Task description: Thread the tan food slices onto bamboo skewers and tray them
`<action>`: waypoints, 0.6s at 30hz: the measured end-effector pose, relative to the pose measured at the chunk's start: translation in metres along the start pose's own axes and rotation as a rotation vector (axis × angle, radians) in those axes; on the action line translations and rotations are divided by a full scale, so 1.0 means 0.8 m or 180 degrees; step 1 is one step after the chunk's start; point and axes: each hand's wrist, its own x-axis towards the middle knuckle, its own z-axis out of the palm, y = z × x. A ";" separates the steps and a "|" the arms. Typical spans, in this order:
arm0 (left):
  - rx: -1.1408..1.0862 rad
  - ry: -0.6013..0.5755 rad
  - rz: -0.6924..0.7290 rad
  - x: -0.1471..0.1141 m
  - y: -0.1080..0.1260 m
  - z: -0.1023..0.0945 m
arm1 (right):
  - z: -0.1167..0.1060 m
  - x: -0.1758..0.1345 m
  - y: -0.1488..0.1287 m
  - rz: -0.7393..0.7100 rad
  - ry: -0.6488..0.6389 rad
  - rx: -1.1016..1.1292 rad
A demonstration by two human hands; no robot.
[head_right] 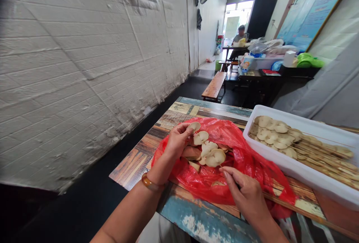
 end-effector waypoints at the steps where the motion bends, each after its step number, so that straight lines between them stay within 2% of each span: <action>1: -0.0132 -0.0039 -0.0055 0.000 0.000 -0.001 | 0.000 0.000 0.001 0.0010 0.0005 -0.0004; 10: -0.1082 -0.0226 -0.0756 -0.001 0.008 -0.001 | 0.000 -0.002 0.005 -0.0090 -0.0009 -0.0090; 18: -0.1049 -0.0203 -0.0657 -0.003 0.010 -0.001 | -0.004 0.001 -0.001 -0.0168 0.0093 -0.0122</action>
